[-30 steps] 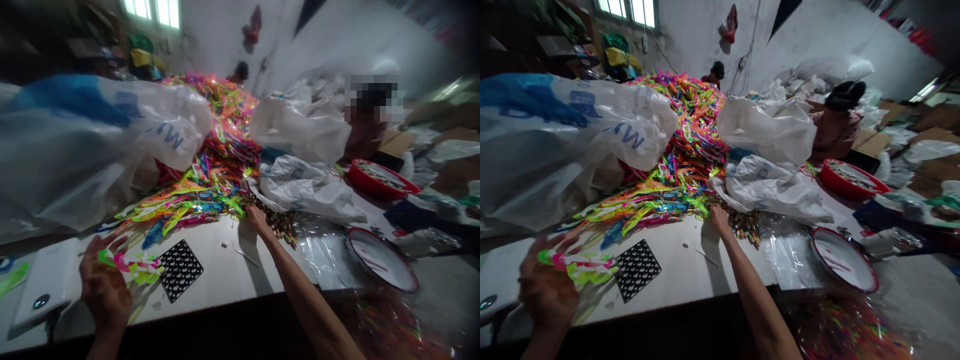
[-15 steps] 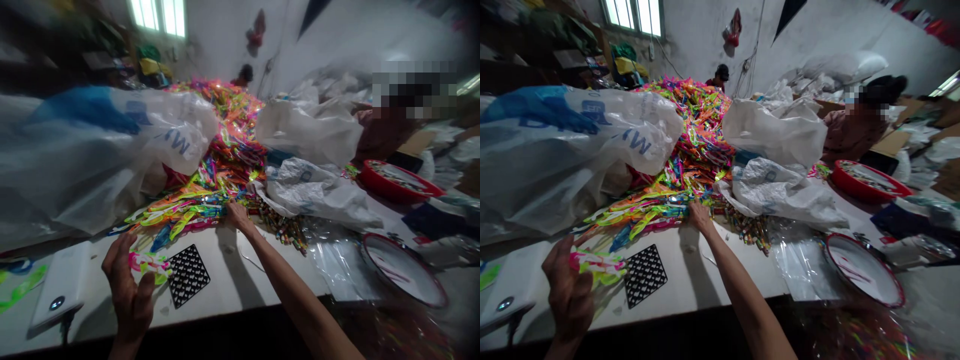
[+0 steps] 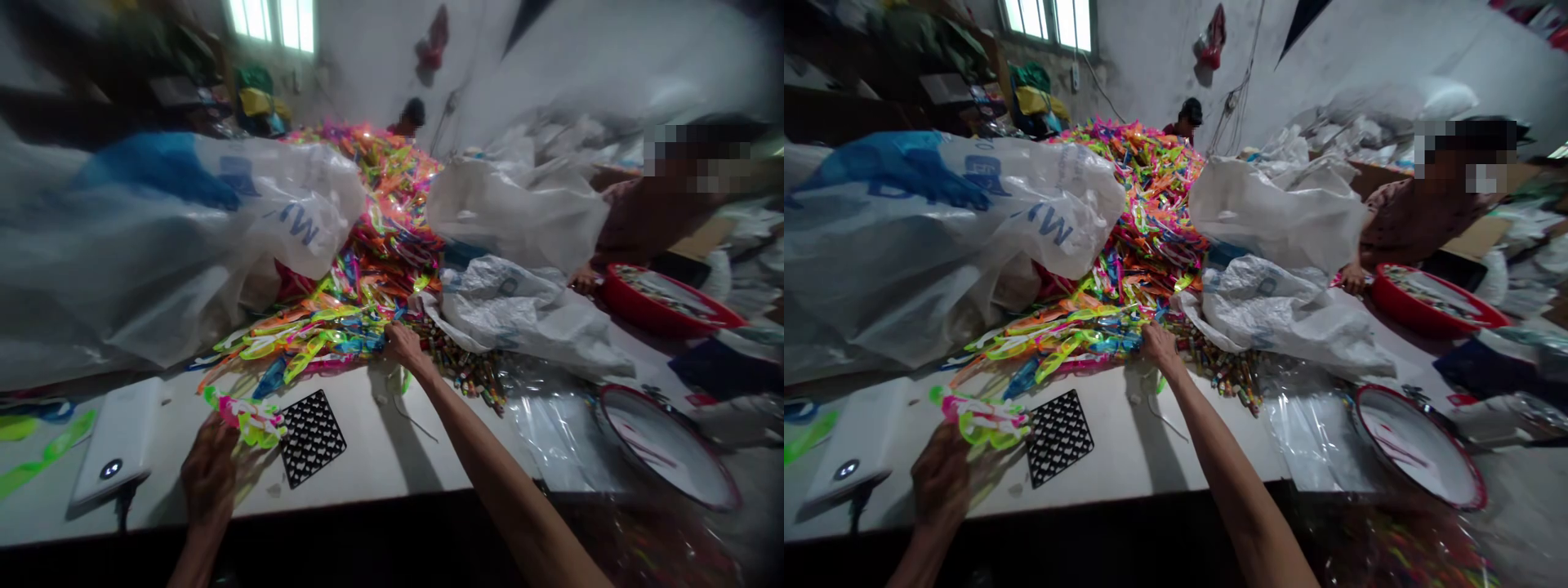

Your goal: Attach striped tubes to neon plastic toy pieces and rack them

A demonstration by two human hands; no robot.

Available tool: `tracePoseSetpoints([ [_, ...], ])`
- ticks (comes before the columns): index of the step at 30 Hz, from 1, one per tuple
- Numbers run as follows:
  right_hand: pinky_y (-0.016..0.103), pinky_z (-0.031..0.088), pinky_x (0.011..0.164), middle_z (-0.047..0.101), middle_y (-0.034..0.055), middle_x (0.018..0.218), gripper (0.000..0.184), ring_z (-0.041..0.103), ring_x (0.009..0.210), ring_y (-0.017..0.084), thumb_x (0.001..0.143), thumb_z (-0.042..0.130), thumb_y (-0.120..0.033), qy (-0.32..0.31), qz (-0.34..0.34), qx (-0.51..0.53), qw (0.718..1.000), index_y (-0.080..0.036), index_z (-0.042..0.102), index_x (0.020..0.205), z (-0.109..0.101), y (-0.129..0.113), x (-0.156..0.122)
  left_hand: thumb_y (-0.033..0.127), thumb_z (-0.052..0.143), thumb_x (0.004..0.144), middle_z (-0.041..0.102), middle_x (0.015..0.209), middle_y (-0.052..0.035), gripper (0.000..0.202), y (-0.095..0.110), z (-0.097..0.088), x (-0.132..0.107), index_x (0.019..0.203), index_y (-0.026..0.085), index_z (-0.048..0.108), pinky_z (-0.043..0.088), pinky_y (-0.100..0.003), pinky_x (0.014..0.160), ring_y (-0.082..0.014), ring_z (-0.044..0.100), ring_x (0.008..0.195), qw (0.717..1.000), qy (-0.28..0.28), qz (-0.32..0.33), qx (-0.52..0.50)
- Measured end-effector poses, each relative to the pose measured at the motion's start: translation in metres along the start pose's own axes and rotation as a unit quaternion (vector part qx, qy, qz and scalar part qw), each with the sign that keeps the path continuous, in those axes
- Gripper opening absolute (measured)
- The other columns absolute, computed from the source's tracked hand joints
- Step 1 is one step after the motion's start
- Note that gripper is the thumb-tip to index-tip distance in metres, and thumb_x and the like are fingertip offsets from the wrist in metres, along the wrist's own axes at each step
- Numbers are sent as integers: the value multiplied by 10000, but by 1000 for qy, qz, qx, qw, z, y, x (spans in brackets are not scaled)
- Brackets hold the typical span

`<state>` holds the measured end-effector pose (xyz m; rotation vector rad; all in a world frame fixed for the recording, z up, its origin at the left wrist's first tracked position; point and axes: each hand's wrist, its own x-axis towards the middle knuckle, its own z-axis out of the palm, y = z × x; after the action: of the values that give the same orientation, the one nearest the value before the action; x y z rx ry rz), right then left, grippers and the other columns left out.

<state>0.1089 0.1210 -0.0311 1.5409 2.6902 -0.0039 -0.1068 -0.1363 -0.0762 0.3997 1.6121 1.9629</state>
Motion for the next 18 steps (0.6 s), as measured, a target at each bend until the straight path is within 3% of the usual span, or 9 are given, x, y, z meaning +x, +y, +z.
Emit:
tracePoseSetpoints([
  [2,265,372,687,558,96,1061,251,562,903,195,886,343,-182,7,1,-1,1000,-189,531,1053,-4,-2,-9,294,762,476,658,937,-8,501,-13,-11,6,952,223,618,505,-428,829,-316,580,969,990,-61,-108,-61],
  [5,276,365,692,573,105,1030,293,566,887,197,897,291,-145,5,11,-6,1000,-180,490,1108,-4,-5,-21,195,745,480,686,802,10,359,-25,-14,17,821,234,640,479,-472,866,-313,598,953,961,-109,-224,-117],
  [9,272,373,672,542,136,1131,272,572,894,205,878,381,-183,-15,29,-12,999,-161,491,1125,8,-1,-22,291,690,576,695,897,-14,420,-28,-6,27,992,257,641,400,-516,959,-318,566,1056,949,-114,-265,-126],
  [13,274,378,678,551,140,1118,225,575,896,208,889,398,-218,-29,35,-17,999,-161,575,1017,16,12,-14,301,650,655,647,1111,-22,558,-27,-1,30,1202,289,539,373,-438,1008,-274,528,1132,922,-173,-313,-149],
  [18,270,368,652,583,128,1064,218,578,858,202,873,413,-210,-26,26,-7,999,-162,603,968,9,21,-9,365,574,749,645,1112,-33,492,-27,-6,28,1233,297,517,402,-410,986,-257,529,1134,917,-203,-309,-150],
])
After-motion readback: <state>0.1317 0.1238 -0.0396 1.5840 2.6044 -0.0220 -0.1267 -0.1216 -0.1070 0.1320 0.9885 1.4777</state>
